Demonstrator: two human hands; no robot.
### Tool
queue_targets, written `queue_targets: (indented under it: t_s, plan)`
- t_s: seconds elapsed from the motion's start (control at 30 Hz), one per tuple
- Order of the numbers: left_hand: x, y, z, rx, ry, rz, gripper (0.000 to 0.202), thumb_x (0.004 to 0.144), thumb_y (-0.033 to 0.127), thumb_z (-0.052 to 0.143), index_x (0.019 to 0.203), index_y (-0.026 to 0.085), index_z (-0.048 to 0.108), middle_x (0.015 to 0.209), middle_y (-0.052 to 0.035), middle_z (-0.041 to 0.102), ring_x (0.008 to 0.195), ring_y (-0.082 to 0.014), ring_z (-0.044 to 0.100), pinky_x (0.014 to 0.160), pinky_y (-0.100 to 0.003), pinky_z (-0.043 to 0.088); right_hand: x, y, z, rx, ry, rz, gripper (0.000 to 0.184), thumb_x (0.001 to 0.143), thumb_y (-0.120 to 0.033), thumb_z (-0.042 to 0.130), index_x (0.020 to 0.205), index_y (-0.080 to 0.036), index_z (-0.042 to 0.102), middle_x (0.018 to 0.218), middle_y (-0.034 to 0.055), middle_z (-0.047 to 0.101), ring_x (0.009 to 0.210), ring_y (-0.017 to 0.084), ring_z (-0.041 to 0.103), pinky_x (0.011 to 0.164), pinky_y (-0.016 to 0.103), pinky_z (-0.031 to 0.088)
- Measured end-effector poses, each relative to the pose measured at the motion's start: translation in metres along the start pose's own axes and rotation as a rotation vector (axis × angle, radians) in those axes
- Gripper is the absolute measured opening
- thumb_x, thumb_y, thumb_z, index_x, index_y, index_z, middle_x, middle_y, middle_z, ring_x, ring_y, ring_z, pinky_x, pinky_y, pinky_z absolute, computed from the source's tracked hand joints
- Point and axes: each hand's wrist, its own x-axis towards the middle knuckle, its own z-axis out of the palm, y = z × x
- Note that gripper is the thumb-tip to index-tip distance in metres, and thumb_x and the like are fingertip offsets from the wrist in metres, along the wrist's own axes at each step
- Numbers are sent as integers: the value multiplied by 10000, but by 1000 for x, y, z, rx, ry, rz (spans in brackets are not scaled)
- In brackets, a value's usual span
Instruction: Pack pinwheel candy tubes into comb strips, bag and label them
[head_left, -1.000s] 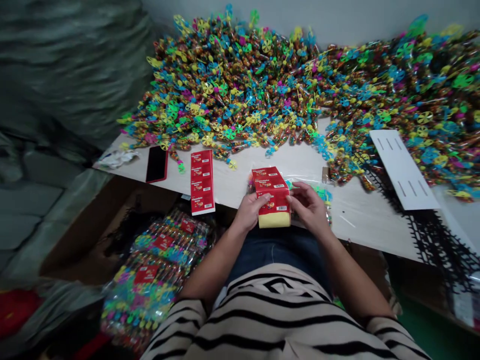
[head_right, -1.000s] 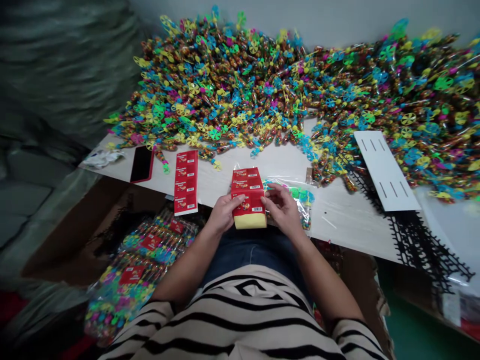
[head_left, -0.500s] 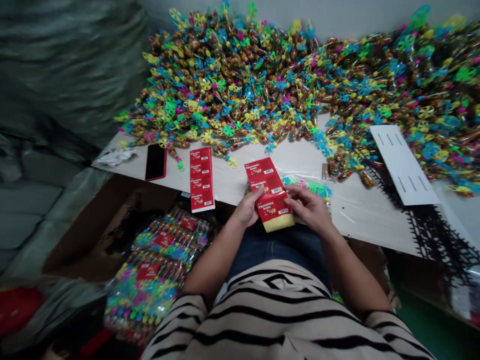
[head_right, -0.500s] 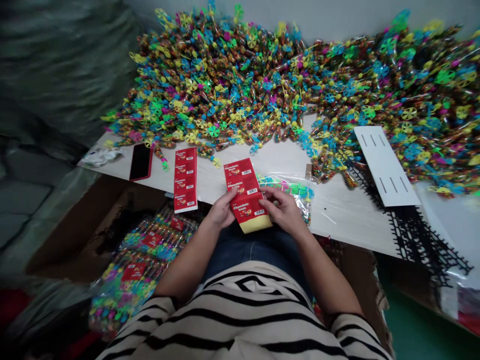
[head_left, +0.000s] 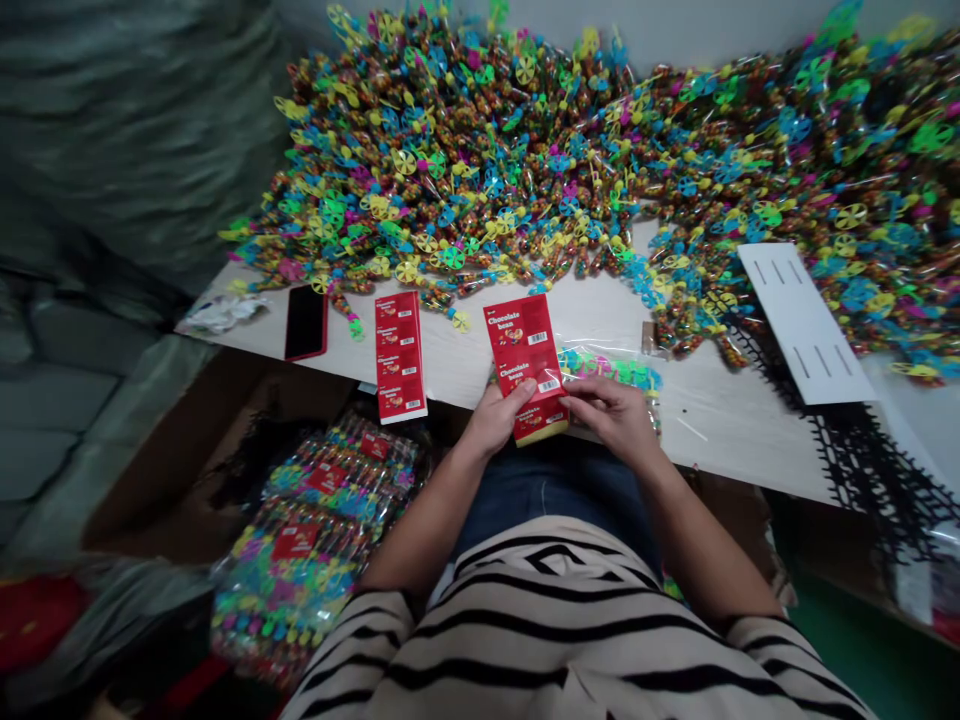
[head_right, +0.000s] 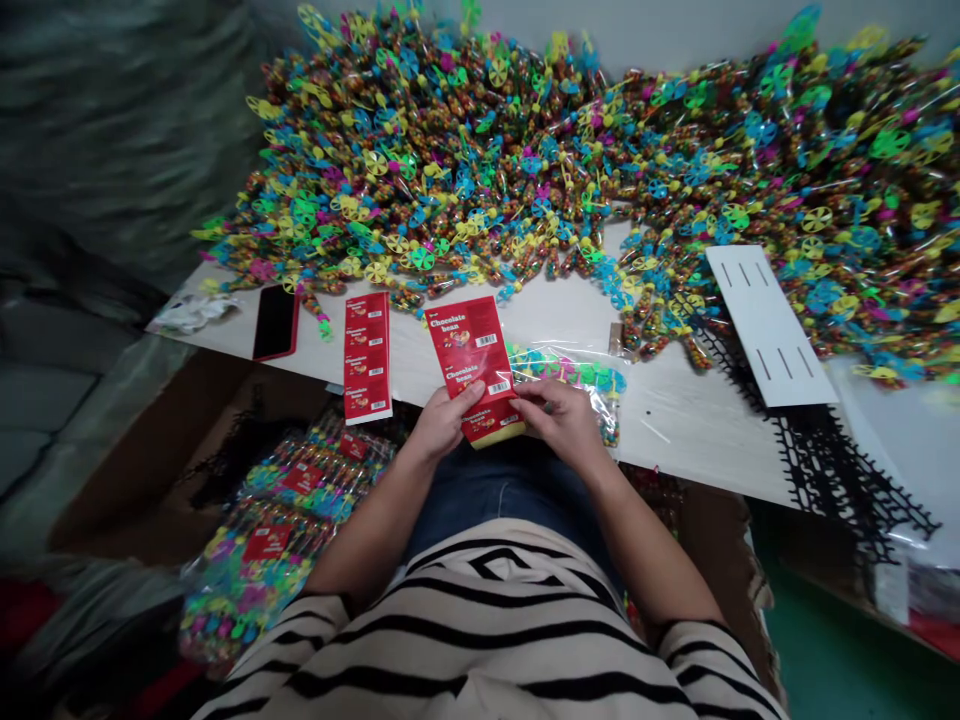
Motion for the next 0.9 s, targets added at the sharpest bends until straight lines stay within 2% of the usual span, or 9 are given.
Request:
queue_targets:
  t_s: [0.23, 0.47, 0.57, 0.7, 0.77, 0.9]
  plan:
    - [-4, 10, -3, 349, -24, 151, 500, 741, 534, 689, 1032, 127, 704, 1013, -103, 729, 978, -278, 665, 959, -421, 491, 1, -7, -4, -155, -13, -218, 86, 885, -279, 660, 908, -229, 727, 838, 27, 718, 731, 172, 664, 675, 281, 538]
    - [-5, 12, -1, 402, -21, 154, 531, 753, 554, 662, 1052, 117, 700, 1049, -114, 720, 1012, -292, 655, 963, -413, 483, -6, -6, 0, -208, -3, -276, 83, 914, -216, 603, 884, -219, 680, 843, 28, 699, 758, 168, 655, 692, 286, 534]
    - [-5, 9, -2, 356, 9, 133, 518, 743, 542, 676, 1039, 117, 702, 993, -106, 732, 1012, -297, 657, 952, -409, 491, -8, -6, 1, -284, 44, -350, 89, 919, -198, 581, 895, -217, 665, 880, 49, 676, 809, 178, 643, 725, 306, 537]
    - [-5, 3, 2, 236, 18, 69, 509, 713, 500, 717, 1054, 123, 696, 965, -102, 739, 1027, -307, 657, 938, -422, 504, -7, -2, 3, -401, 144, -502, 142, 898, -184, 626, 1033, -218, 656, 990, 85, 647, 905, 203, 620, 801, 354, 526]
    - [-4, 3, 5, 147, 35, 32, 514, 680, 476, 749, 1049, 122, 690, 974, -106, 739, 1017, -313, 664, 923, -431, 516, -8, 0, 5, -455, 175, -580, 192, 893, -153, 629, 1067, -232, 652, 988, 76, 646, 905, 199, 611, 798, 350, 515]
    - [-4, 17, 2, -37, 89, -73, 466, 607, 397, 802, 953, 107, 686, 900, -111, 745, 872, -304, 708, 833, -427, 567, -21, -9, 14, -599, 223, -792, 168, 922, -124, 572, 985, -250, 663, 905, 19, 673, 865, 170, 605, 824, 357, 467]
